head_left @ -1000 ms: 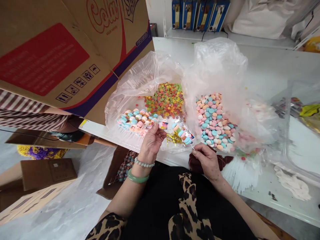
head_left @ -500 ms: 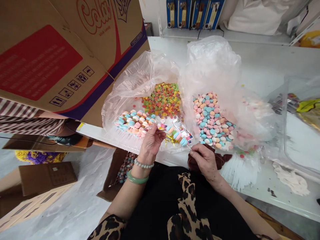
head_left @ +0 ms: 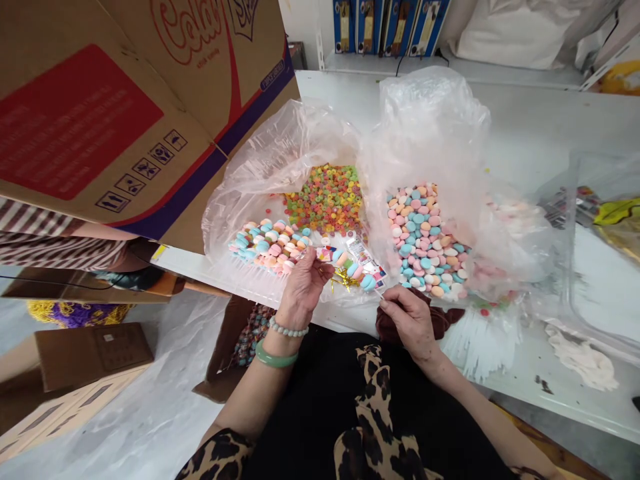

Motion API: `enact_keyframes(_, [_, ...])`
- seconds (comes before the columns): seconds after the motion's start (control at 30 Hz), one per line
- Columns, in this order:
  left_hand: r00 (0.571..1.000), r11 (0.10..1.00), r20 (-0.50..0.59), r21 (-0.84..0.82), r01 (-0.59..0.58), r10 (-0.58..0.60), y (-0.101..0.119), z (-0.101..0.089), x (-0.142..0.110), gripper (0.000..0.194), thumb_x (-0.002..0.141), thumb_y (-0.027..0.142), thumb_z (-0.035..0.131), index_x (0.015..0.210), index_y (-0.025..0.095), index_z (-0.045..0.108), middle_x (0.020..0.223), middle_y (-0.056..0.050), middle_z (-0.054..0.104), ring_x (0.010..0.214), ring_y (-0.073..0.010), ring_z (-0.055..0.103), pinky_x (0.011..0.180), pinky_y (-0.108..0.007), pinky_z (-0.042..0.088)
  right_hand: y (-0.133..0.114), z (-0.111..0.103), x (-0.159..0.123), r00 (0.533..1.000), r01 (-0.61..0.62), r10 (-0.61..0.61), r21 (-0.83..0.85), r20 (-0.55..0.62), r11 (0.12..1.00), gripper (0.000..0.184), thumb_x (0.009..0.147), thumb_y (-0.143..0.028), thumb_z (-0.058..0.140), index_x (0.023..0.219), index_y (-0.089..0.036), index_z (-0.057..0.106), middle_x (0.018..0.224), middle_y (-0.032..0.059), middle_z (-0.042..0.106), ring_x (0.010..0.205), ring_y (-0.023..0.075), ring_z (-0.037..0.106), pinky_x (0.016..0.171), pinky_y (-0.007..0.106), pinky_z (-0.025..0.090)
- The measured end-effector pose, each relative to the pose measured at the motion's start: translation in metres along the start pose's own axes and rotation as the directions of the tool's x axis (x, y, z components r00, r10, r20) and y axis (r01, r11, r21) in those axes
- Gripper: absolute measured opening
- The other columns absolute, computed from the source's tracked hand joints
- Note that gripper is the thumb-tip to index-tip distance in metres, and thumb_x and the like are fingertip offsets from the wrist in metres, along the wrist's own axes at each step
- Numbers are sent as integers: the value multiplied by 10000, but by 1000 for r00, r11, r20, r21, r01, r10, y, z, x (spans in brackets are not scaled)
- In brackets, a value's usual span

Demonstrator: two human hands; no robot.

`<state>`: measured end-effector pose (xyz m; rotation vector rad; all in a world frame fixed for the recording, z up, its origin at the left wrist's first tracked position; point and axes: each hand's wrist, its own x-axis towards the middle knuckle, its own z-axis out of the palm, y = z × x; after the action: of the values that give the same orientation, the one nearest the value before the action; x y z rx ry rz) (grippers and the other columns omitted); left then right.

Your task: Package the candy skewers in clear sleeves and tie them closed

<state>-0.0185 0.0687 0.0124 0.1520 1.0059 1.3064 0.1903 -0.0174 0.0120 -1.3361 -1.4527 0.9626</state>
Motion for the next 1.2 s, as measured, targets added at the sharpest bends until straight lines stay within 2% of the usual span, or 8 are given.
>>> enact_keyframes(0.2, [998, 998, 39, 44, 45, -46, 0, -4, 1, 249, 751, 360, 786, 765, 165, 632, 637, -8, 676, 525, -131, 625, 567, -265, 515, 8, -3, -2, 977, 206, -214, -223, -14, 953, 111, 883, -133, 576, 815, -220, 592, 741, -8, 566, 699, 147, 536, 671, 280, 424])
enact_keyframes(0.33, [999, 998, 44, 61, -11, 8, 0, -5, 3, 275, 703, 354, 819, 741, 167, 622, 595, 19, 640, 511, -117, 608, 556, -254, 503, 10, -6, -5, 947, 309, -319, -323, 24, 894, 114, 891, -109, 562, 870, -216, 597, 750, 9, 543, 710, 159, 517, 663, 293, 423])
enact_keyframes(0.47, [997, 997, 53, 52, -63, 60, 1, -8, 4, 311, 652, 354, 852, 743, 168, 620, 591, 34, 627, 511, -116, 605, 537, -249, 493, 6, -8, -5, 956, 278, -295, -318, -6, 906, 111, 900, -122, 549, 852, -217, 582, 761, 10, 550, 721, 161, 522, 676, 298, 426])
enact_keyframes(0.6, [1000, 1000, 18, 21, 24, -24, 3, -8, 5, 293, 718, 380, 809, 753, 169, 609, 610, 9, 645, 548, -130, 625, 559, -259, 504, -2, -12, -5, 980, 149, -173, -222, -94, 964, 119, 911, -173, 551, 805, -227, 560, 721, -13, 530, 670, 148, 505, 642, 288, 408])
enact_keyframes(0.73, [994, 994, 15, -12, 110, -110, 2, -6, 3, 289, 723, 380, 808, 765, 179, 605, 587, 18, 627, 554, -150, 626, 573, -286, 515, -6, -10, -3, 992, 72, -87, -149, -95, 986, 108, 906, -213, 558, 799, -231, 558, 735, -13, 542, 680, 153, 512, 651, 292, 409])
enact_keyframes(0.87, [988, 989, 43, -2, 151, -150, -1, -3, 0, 293, 719, 390, 810, 780, 179, 616, 604, 14, 638, 566, -157, 630, 580, -296, 513, -4, -7, -3, 994, 63, -76, -143, -82, 988, 127, 903, -222, 554, 777, -229, 550, 726, -14, 529, 682, 154, 508, 655, 292, 405])
enact_keyframes(1.03, [992, 994, 51, 21, 111, -112, -4, -2, 0, 300, 719, 395, 808, 777, 181, 606, 650, 4, 669, 577, -155, 638, 585, -290, 504, -3, -8, -7, 983, 94, -119, -180, -138, 979, 110, 913, -202, 552, 807, -229, 561, 737, -16, 526, 681, 146, 497, 664, 290, 397])
enact_keyframes(1.2, [996, 996, 26, -4, 88, -88, -6, -1, 1, 320, 696, 402, 823, 760, 186, 595, 603, 29, 633, 582, -158, 645, 599, -297, 509, -3, -7, -7, 990, 84, -101, -153, -103, 985, 123, 921, -212, 548, 800, -227, 564, 730, -16, 522, 669, 143, 496, 648, 286, 398])
